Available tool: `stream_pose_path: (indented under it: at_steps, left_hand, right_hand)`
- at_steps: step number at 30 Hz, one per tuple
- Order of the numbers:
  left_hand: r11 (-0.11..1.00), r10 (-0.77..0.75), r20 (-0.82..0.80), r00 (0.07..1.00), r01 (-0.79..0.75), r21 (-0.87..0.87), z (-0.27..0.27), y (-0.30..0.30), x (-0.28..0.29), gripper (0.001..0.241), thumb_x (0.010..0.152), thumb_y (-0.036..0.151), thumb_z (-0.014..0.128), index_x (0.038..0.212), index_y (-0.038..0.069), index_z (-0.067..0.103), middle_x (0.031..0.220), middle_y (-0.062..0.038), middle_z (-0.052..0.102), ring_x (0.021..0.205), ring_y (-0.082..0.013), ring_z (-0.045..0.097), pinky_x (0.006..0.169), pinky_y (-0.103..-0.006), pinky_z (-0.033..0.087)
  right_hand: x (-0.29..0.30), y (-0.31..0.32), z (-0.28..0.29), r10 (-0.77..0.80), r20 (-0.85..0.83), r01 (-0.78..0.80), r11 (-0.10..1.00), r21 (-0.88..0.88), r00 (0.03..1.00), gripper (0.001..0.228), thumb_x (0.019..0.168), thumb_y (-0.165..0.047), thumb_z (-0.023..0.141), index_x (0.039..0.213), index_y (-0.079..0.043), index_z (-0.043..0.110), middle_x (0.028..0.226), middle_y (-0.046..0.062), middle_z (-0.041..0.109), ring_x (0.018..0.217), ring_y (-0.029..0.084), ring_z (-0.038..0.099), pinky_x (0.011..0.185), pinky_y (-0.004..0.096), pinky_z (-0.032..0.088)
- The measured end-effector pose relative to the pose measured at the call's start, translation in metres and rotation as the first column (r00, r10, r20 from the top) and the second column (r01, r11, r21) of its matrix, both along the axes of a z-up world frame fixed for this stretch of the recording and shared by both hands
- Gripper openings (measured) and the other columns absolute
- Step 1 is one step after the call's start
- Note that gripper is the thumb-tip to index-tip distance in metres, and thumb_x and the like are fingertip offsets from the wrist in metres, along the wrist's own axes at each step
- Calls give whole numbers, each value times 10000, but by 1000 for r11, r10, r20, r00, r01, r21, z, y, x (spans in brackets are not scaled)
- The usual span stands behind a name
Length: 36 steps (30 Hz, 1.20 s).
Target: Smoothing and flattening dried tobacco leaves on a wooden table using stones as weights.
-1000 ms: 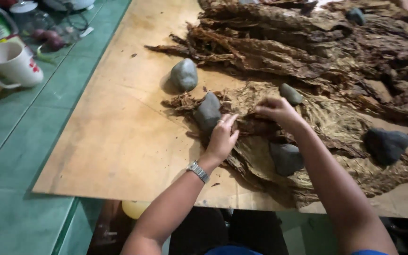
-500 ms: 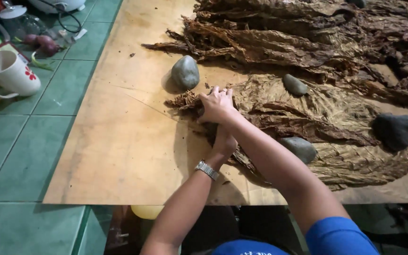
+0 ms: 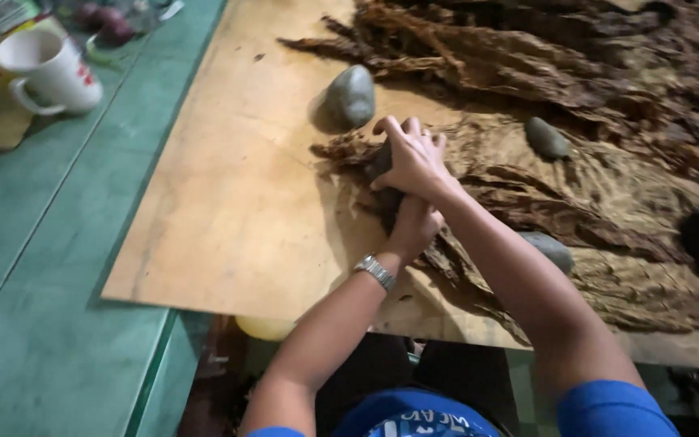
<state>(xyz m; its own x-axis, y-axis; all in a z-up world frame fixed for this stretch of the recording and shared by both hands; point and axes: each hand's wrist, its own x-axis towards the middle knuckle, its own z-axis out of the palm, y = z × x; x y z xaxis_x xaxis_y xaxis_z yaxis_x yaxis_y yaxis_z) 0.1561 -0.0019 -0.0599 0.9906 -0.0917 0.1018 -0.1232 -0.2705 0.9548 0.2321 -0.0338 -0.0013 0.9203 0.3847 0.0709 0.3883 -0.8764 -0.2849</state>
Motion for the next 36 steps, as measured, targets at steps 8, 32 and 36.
stream_pose_path:
  at_steps: [8,32,36]
  left_hand:
    - [1000,16,-47,999,-16,3,8,2,4,619,910,-7,681,1474,-67,435,1552,-240,423,1411,-343,477,1212,-375,395]
    - [965,149,53,987,-157,208,-14,51,44,796,826,-78,553,1571,137,371,1407,-262,550,1352,-450,511,1178,-514,412]
    - [935,194,-113,975,-149,321,35,46,2,761,933,11,480,1609,284,260,1486,-213,527,1370,-407,520,1177,-530,407]
  right_hand:
    - [-18,-3,48,76,206,-173,843,510,976,1079,665,-104,953,1546,-217,342,1334,220,478,1245,430,526,1099,587,365]
    - [56,-55,-78,-11,-297,256,541,801,955,1030,610,-150,992,1497,-156,467,1371,228,575,1268,420,585,1005,583,511]
    - [51,-51,-82,-182,-144,232,818,526,973,924,622,-476,971,1409,-218,560,1351,186,633,1294,406,588,1095,513,491]
